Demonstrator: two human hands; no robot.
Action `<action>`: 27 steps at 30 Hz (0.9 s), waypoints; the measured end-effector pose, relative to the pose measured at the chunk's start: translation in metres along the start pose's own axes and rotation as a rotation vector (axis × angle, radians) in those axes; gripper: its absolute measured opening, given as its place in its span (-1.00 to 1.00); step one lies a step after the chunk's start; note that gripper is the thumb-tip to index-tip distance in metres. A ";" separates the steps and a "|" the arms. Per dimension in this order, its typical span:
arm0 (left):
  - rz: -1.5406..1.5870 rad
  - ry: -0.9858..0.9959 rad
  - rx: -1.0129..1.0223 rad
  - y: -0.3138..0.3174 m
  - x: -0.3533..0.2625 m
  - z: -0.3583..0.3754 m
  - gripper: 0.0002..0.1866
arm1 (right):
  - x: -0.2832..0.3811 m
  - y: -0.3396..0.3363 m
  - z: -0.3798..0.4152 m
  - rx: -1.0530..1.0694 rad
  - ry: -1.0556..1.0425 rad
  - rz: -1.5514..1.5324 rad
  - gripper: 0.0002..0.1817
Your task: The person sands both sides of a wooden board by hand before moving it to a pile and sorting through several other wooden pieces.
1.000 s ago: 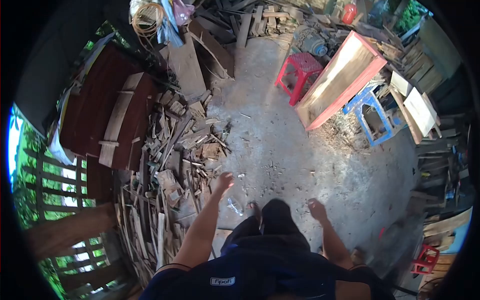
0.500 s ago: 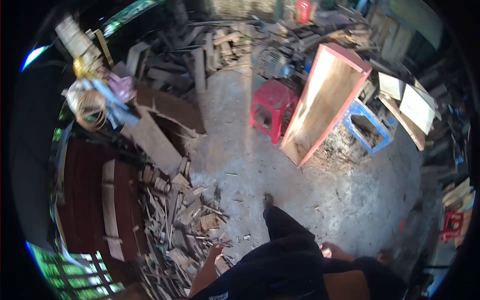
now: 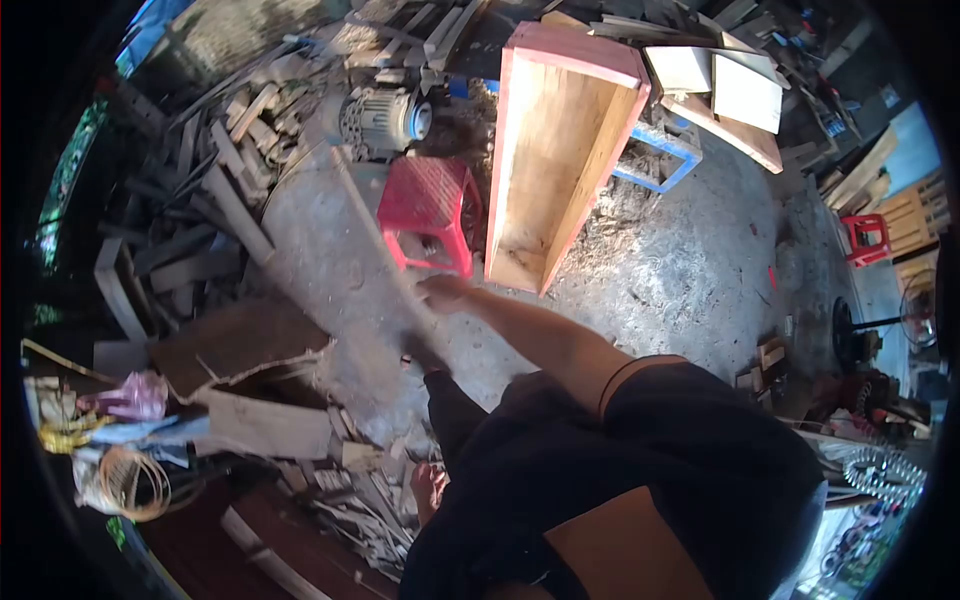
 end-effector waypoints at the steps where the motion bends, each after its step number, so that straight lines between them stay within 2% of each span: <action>1: 0.145 -0.036 0.035 -0.013 0.012 -0.030 -0.89 | 0.031 -0.016 -0.009 0.009 -0.009 -0.015 -0.62; 3: 0.080 -0.164 0.036 -0.042 -0.026 -0.064 -0.89 | 0.049 -0.016 -0.032 0.021 -0.020 -0.046 -0.62; 5: 0.006 -0.252 0.059 -0.082 -0.064 -0.097 -0.89 | 0.026 0.001 -0.045 -0.024 0.053 -0.055 -0.61; 6: -0.018 -0.281 0.073 -0.104 -0.080 -0.115 -0.88 | -0.002 0.022 -0.052 0.042 0.190 0.012 -0.57; 8: -0.036 -0.312 0.097 -0.149 -0.113 -0.163 -0.87 | -0.036 0.032 -0.036 0.442 0.471 0.176 -0.46; 9: -0.031 -0.328 0.110 -0.170 -0.126 -0.189 -0.87 | -0.059 0.042 -0.017 0.348 0.563 0.149 -0.50; 10: -0.011 -0.339 0.141 -0.192 -0.135 -0.217 -0.86 | -0.068 0.037 0.001 0.424 0.772 0.122 -0.54; 11: 0.037 -0.338 0.181 -0.210 -0.143 -0.246 -0.85 | -0.064 0.026 0.018 0.506 0.867 0.093 -0.57; 12: 0.111 -0.339 0.288 -0.217 -0.157 -0.273 -0.84 | -0.065 0.027 0.022 0.521 0.871 0.096 -0.55; 13: -0.005 -0.361 0.129 -0.242 -0.181 -0.297 -0.82 | -0.076 0.040 0.020 0.514 0.877 0.070 -0.55; 14: -0.051 -0.350 0.067 -0.249 -0.203 -0.324 -0.79 | -0.081 0.046 0.020 0.404 0.917 -0.018 -0.55; 15: -0.068 -0.336 0.037 -0.254 -0.224 -0.351 -0.77 | -0.082 0.050 0.019 0.295 0.947 -0.099 -0.56; 17: -0.079 -0.288 0.043 -0.256 -0.262 -0.408 -0.72 | -0.071 0.048 0.011 0.207 1.118 -0.149 -0.58; 18: -0.080 -0.263 0.053 -0.255 -0.281 -0.435 -0.69 | -0.067 0.049 0.001 0.280 1.162 -0.143 -0.59; 19: -0.083 -0.237 0.082 -0.252 -0.298 -0.460 -0.66 | -0.067 0.045 -0.013 0.270 1.173 -0.151 -0.59; 21: -0.103 -0.145 0.150 -0.251 -0.327 -0.494 -0.61 | -0.054 0.048 -0.052 0.405 1.135 -0.152 -0.59; 22: -0.124 -0.003 0.238 -0.252 -0.344 -0.506 -0.58 | -0.047 0.040 -0.086 0.480 1.058 -0.116 -0.58; 24: -0.147 0.129 0.281 -0.259 -0.368 -0.519 -0.53 | -0.047 0.033 -0.174 0.429 0.957 -0.053 -0.62; 25: -0.010 -0.159 0.158 -0.252 -0.380 -0.524 -0.56 | -0.045 0.024 -0.220 0.379 0.921 -0.045 -0.63; 27: -0.198 -0.281 0.088 -0.243 -0.432 -0.534 -0.62 | -0.032 -0.010 -0.329 0.315 0.773 -0.024 -0.65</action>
Point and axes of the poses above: each hand's wrist, its own z-axis away from the middle knuckle, its own y-axis out of the palm, x = y × z, the point moved 5 cm from there along -z, towards the middle knuckle, and after that the axes turned 7 degrees about y, right-handed, at the moved point
